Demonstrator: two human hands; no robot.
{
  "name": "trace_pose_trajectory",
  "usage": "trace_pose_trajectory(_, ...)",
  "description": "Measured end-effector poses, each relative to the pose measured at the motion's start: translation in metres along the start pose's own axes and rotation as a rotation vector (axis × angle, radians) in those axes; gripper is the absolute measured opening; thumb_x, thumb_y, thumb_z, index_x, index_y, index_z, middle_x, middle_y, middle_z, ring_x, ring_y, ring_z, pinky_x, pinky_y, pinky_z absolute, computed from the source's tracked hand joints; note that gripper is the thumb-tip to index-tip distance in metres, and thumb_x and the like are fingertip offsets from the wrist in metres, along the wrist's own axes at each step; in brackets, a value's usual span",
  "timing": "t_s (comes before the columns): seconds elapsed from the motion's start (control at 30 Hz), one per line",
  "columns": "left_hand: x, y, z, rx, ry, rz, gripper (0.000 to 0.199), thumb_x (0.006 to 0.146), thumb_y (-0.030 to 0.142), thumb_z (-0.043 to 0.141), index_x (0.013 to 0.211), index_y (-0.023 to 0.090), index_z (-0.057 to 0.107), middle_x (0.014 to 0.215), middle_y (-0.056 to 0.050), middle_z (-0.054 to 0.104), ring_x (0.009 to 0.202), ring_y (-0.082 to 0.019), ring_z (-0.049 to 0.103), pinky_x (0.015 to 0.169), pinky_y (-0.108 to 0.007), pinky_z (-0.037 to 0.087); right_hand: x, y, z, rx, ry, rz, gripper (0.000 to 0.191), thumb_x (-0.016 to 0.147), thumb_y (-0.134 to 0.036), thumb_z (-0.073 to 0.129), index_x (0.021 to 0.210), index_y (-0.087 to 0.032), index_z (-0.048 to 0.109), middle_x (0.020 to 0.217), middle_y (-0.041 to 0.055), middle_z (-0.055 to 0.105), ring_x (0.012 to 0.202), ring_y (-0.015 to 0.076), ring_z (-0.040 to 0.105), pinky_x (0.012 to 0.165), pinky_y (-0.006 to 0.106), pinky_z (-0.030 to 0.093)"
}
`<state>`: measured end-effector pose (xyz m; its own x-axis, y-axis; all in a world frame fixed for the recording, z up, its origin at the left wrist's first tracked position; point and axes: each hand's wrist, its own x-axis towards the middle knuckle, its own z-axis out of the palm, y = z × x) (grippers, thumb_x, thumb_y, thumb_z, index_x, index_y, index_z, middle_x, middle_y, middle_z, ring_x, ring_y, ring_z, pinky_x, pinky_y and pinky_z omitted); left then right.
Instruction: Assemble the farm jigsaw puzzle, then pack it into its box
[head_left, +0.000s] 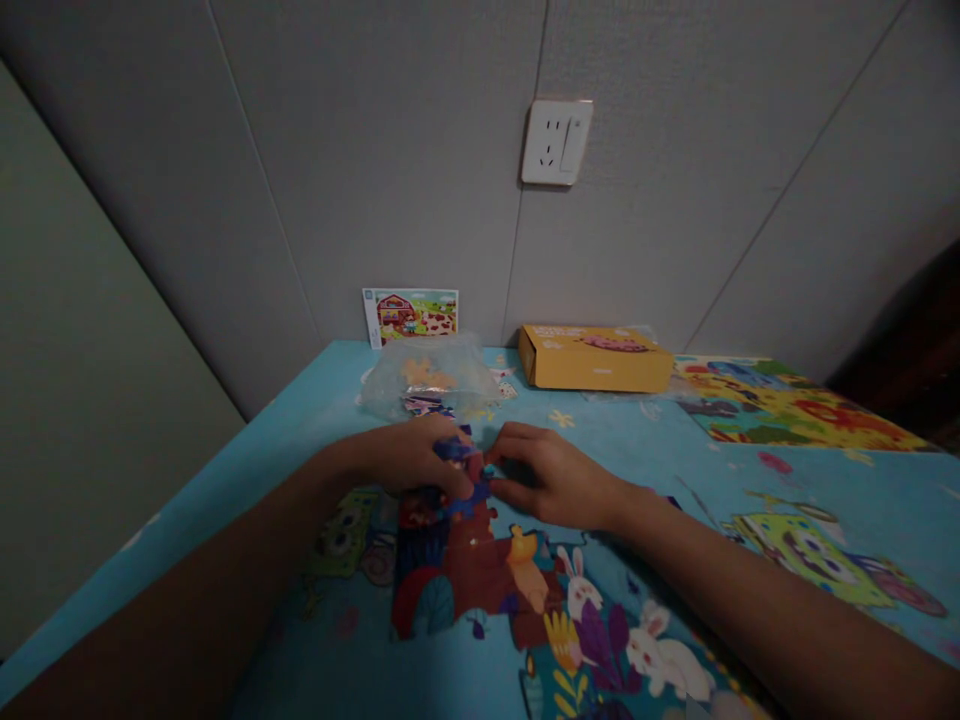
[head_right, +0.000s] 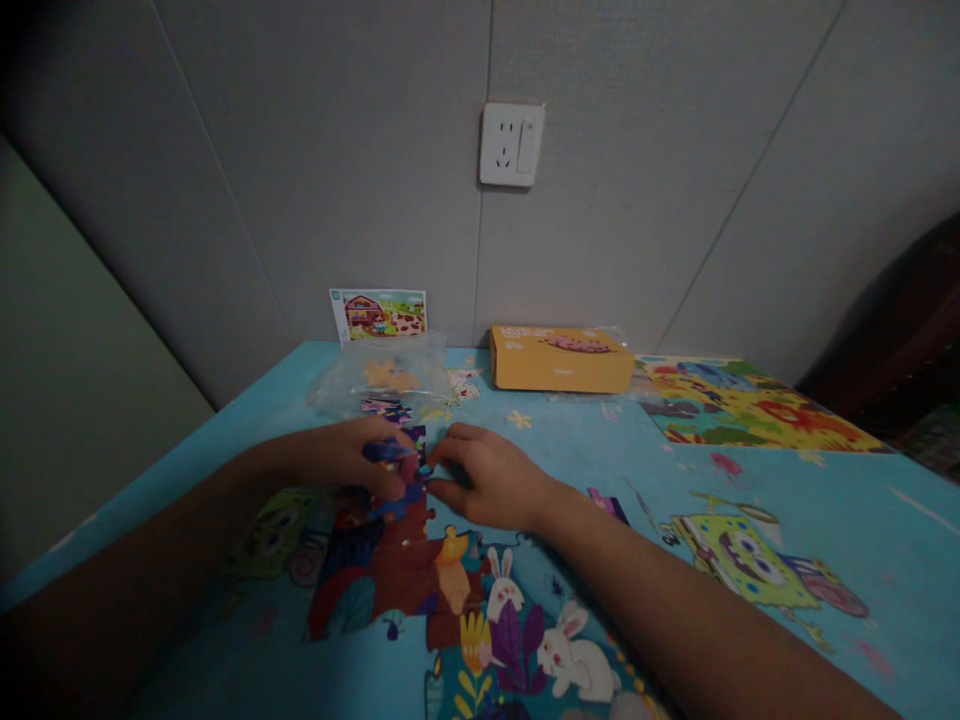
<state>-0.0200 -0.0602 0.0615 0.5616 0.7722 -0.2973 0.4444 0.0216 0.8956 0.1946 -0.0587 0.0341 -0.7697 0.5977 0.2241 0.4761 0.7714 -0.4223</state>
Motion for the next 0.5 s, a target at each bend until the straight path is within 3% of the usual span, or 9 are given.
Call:
trace_pose_trajectory(0.03,-0.003,0.001,-0.001,0.000,-0.063,-0.079,0.010,0.063,0.020,0.070,0.071,0.018,0.065,0.054,0.001,0.061,0.039,-0.010,0.050,0.034,-0.018,0.032,0.000,0.001,0.001,0.007,-0.002,0.004,0.019,0.084,-0.024,0.059,0.100,-0.016,0.065,0.093,0.0072,0.060,0.086,0.0178,0.056,0.079,0.031,0.043)
trace_pose_trajectory(0.1,-0.006,0.003,-0.003,-0.080,-0.043,-0.173,0.013,0.066,0.022,0.069,0.077,0.019,0.064,0.054,0.001,0.061,0.033,-0.010,0.046,0.030,-0.018,0.029,0.000,0.001,0.002,0.020,-0.009,0.010,0.019,0.083,-0.022,0.059,0.100,-0.016,0.065,0.092,0.0066,0.061,0.084,0.0174,0.056,0.078,0.031,0.043)
trace_pose_trajectory(0.17,-0.004,0.004,-0.007,-0.200,0.111,-0.162,0.012,0.069,0.022,0.067,0.079,0.018,0.062,0.057,-0.001,0.064,0.031,-0.009,0.044,0.028,-0.018,0.027,0.001,0.000,0.002,0.021,-0.007,0.012,0.018,0.083,-0.021,0.059,0.099,-0.016,0.066,0.089,0.0058,0.061,0.081,0.0169,0.055,0.076,0.030,0.043)
trace_pose_trajectory(0.33,0.013,-0.003,-0.023,-0.536,0.534,0.012,0.012,0.079,0.017,0.060,0.089,0.012,0.062,0.066,-0.004,0.064,0.035,-0.007,0.047,0.029,-0.016,0.035,0.002,-0.001,0.004,0.042,0.056,0.032,0.015,0.082,-0.018,0.058,0.094,-0.015,0.066,0.086,0.0053,0.061,0.078,0.0162,0.055,0.075,0.029,0.043)
trace_pose_trajectory(0.4,0.021,-0.007,-0.025,-0.706,0.657,0.059,0.011,0.079,0.005,0.054,0.086,0.009,0.060,0.070,-0.005,0.063,0.045,-0.008,0.055,0.039,-0.016,0.047,0.003,0.000,0.006,0.049,0.072,0.048,0.016,0.082,-0.018,0.057,0.095,-0.015,0.067,0.088,0.0063,0.061,0.081,0.0170,0.056,0.076,0.030,0.044)
trace_pose_trajectory(0.5,0.029,-0.009,-0.020,-0.868,0.794,0.185,0.036,0.067,-0.014,0.045,0.090,0.009,0.058,0.080,-0.007,0.065,0.071,-0.013,0.067,0.066,-0.021,0.058,0.003,0.002,0.010,0.041,0.081,0.083,0.020,0.083,-0.019,0.057,0.101,-0.015,0.066,0.095,0.0082,0.060,0.087,0.0185,0.057,0.081,0.033,0.045)
